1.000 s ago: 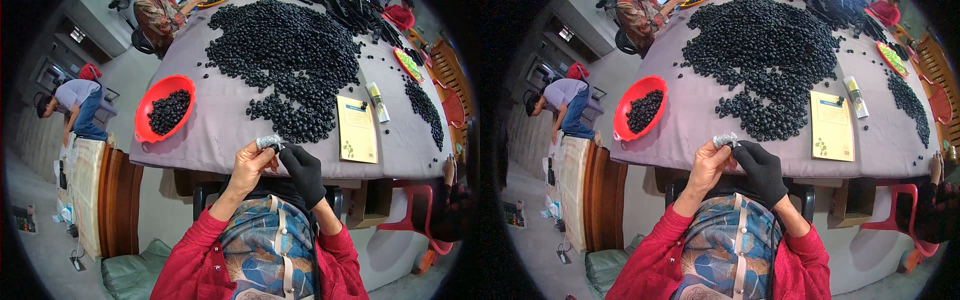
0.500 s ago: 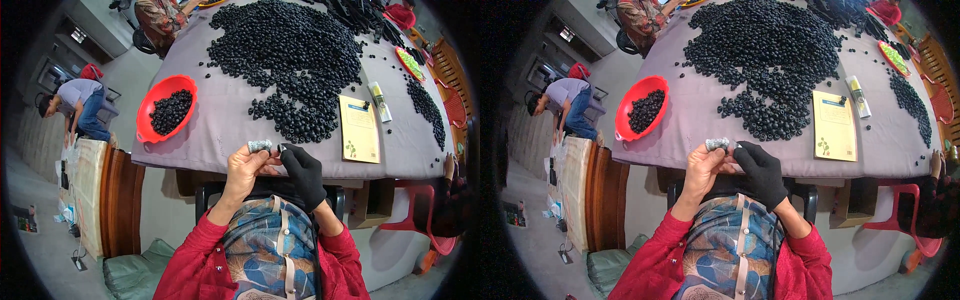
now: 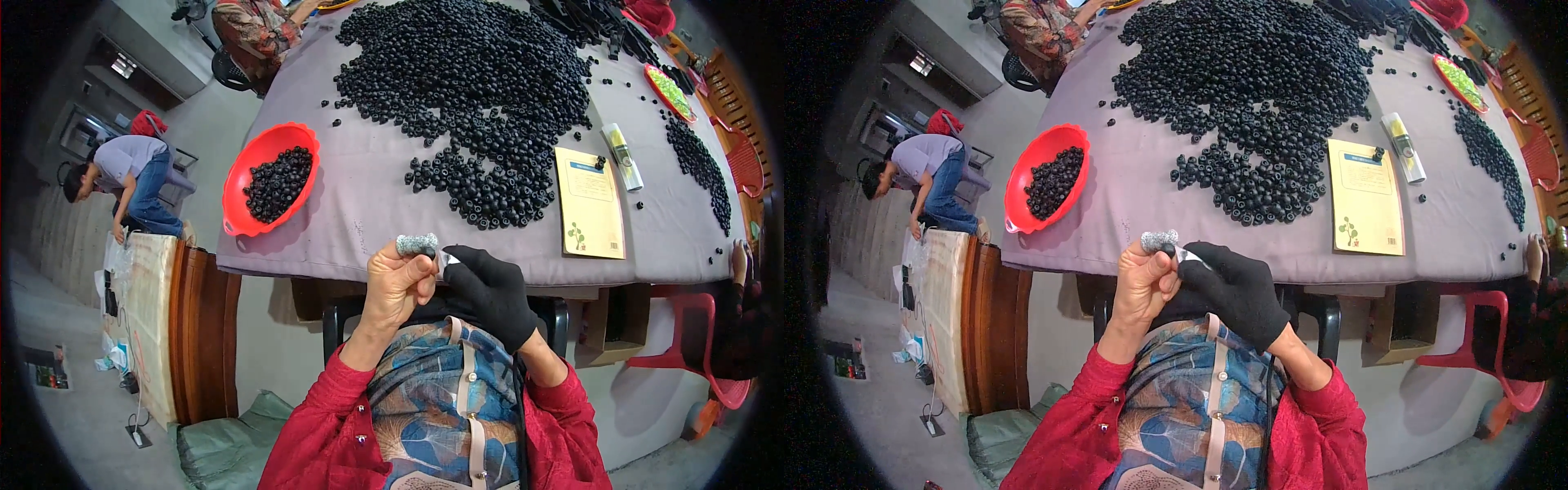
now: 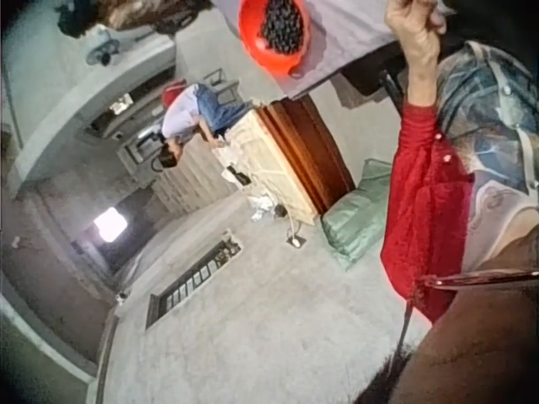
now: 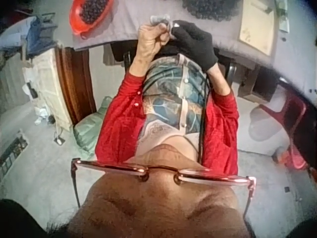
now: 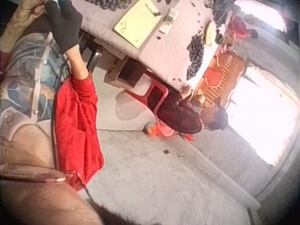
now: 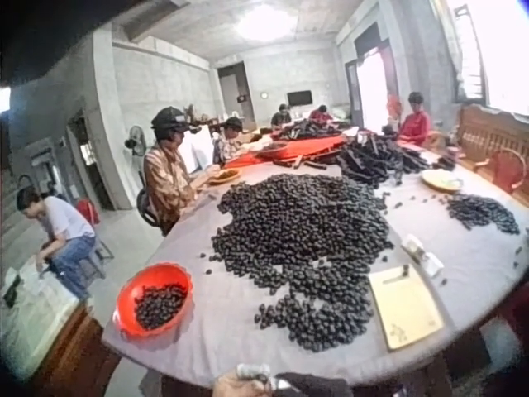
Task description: The person sorts small black plastic components by hand, checking them one by one on a paper sheet at a workshop table, then places them into a red basket.
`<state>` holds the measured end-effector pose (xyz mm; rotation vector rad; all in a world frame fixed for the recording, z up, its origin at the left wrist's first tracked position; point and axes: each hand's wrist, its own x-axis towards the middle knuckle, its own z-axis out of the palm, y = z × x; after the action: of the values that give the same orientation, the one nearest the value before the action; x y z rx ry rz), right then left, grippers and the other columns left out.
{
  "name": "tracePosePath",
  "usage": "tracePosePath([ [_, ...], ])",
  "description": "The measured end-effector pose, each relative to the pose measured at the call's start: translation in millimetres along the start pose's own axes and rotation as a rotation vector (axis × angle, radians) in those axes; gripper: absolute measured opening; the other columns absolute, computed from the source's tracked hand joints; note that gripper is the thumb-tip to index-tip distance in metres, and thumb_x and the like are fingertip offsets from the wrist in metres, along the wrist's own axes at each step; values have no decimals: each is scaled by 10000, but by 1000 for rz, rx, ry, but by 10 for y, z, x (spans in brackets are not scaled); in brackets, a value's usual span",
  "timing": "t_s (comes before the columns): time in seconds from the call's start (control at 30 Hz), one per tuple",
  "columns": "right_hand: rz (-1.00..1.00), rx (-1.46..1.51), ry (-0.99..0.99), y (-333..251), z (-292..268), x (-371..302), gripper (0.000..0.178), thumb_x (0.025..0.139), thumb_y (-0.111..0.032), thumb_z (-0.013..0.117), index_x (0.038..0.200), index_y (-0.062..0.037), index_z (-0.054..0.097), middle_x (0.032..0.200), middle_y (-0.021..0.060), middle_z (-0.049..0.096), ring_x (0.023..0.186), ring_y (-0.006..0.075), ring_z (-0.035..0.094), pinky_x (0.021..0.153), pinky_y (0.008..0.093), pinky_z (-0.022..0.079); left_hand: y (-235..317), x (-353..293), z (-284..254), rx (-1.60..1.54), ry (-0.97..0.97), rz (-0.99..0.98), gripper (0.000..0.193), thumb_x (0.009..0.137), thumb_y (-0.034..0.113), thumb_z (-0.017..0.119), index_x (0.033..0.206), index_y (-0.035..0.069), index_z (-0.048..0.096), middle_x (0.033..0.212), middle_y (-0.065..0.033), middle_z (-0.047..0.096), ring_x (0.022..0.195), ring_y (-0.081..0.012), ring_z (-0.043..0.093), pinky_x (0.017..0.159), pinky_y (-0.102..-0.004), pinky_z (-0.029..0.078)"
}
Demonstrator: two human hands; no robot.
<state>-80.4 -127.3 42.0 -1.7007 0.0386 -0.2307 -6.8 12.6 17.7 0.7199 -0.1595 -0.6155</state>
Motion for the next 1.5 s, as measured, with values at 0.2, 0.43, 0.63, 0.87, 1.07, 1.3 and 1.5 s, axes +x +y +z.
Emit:
tracePosePath([
  [0.2,159,171,11,-14,30,-16,252,798,-105,604,1033,-15,587,881,99,637,776,102,593,685,242,473,-1,-25,44,64,-12,4,161,785,56,617,934,1,592,680,-57,586,483,-68,491,412,-174,373],
  [0.43,93,66,21,-6,22,-17,267,775,-153,633,1013,-35,602,835,110,638,731,147,624,642,249,482,2,-35,86,85,43,-38,173,800,71,604,963,14,590,680,-31,581,520,-56,490,450,-162,371],
  [0.63,4,-71,45,-13,9,-17,273,766,-177,644,1007,-53,609,844,119,638,722,179,636,627,260,489,-22,-16,-2,40,-15,-51,178,797,73,607,966,20,590,688,-38,590,508,-57,502,439,-161,379],
  [0.87,31,-34,31,-29,10,-11,269,766,-180,643,1004,-57,612,848,116,640,731,184,638,628,262,490,-27,-14,-23,-3,-33,-75,169,799,71,602,962,24,590,703,-45,599,501,-56,510,431,-161,391],
  [1.07,13,-88,28,-37,-8,-8,261,768,-172,638,1005,-64,614,842,109,641,722,177,637,621,259,489,-32,-2,-29,-22,-70,-82,175,811,89,589,974,26,586,733,-38,600,525,-48,502,451,-161,395],
  [1.3,-49,-174,20,-29,-23,0,263,761,-172,639,1002,-73,610,807,107,634,693,199,634,593,271,484,-37,-7,-34,-12,-68,-94,183,817,90,581,993,39,586,739,-21,596,537,-41,488,471,-162,389],
  [1.5,-48,-134,35,2,-13,-9,254,765,-181,632,995,-78,609,791,106,628,684,209,629,588,273,481,-39,-9,-21,-20,-71,-98,184,818,89,580,996,41,586,744,-21,598,541,-40,488,475,-164,388],
])
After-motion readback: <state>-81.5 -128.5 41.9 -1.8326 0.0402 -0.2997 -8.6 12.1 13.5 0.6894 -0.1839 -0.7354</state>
